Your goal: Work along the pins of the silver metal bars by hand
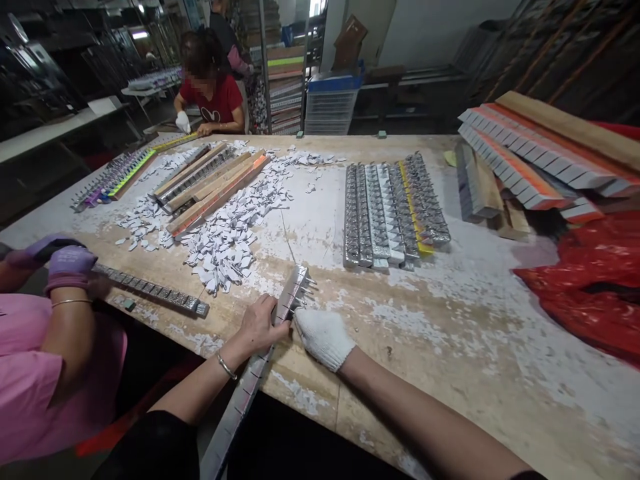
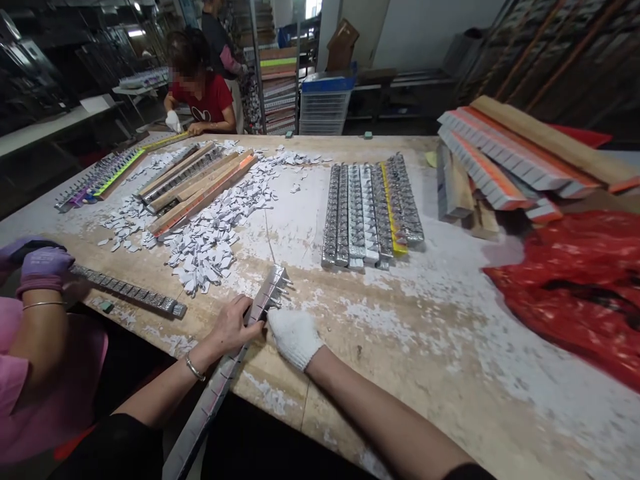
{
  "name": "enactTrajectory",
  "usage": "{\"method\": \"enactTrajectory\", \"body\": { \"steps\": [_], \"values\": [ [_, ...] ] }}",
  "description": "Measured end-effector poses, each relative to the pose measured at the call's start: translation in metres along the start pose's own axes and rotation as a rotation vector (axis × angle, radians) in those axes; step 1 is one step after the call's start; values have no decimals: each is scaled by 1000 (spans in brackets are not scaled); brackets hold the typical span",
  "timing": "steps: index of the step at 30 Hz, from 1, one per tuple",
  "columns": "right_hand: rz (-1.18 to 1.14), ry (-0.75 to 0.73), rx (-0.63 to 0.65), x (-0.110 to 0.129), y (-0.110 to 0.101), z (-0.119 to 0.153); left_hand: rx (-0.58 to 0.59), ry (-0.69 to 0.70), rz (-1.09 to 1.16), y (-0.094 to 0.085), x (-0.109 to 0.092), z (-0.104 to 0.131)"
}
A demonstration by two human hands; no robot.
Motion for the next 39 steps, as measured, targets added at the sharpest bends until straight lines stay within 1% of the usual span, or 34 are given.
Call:
{"method": "enactTrajectory", "body": {
  "steps": [5, 10, 13, 15, 17, 18, 22, 24, 26, 27, 29, 31, 32, 33, 34, 35, 36, 37, 38, 39],
  "values": [
    [-5, -37, 21, 0, 2, -7, 30, 13, -19, 1, 2, -3],
    [-22, -70, 36, -1, 0, -11, 47, -15, -70, 2, 0, -2],
    [-36, -69, 21, 1, -5, -7, 57, -30, -114, 0, -6, 1],
    [-48, -60, 1, 0, -10, 1, 92, -32, -144, -5, -11, 1],
    [-66, -58, -31, -4, -14, 13, 131, -50, -192, -16, -12, -3],
    [-81, -58, -48, -7, -15, 21, 126, -72, -228, -25, -11, -7],
    [-140, -8, -57, -25, -10, 52, -25, -170, -412, -75, 8, -26],
    [-170, 24, -42, -35, -4, 62, -29, -173, -474, -95, 17, -34],
    [-221, 37, -40, -41, 0, 68, 3, -145, -490, -105, 18, -37],
    [-252, 44, -46, -43, 1, 70, 12, -130, -485, -106, 16, -37],
    [-315, 68, -88, -44, -1, 72, 16, -112, -456, -101, 4, -32],
    [-358, 47, -198, -40, -8, 72, 45, -106, -396, -87, -14, -20],
    [-365, 4, -272, -35, -13, 73, 107, -119, -290, -76, -24, -12],
    [-361, -59, -339, -29, -18, 73, 195, -147, -118, -64, -33, -4],
    [-344, -128, -386, -23, -21, 73, 293, -189, 108, -52, -43, 4],
    [-318, -189, -399, -17, -23, 72, 379, -244, 358, -42, -51, 13],
    [-285, -222, -377, -12, -22, 71, 434, -297, 586, -33, -59, 20],
    [-254, -223, -329, -8, -19, 69, 452, -337, 746, -28, -64, 25],
    [-234, -204, -275, -6, -14, 67, 438, -348, 806, -25, -67, 29],
    [-228, -178, -231, -4, -9, 65, 402, -324, 785, -24, -69, 30]
  ]
}}
Point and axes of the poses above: each hand's wrist, its own z-axis away from the middle knuckle, its own y-axis out of the palm, x = y × z, the point moved 3 cm from there along -z, towards the middle knuckle, and after that the axes turned 10 degrees about z, right-handed, at the moved point
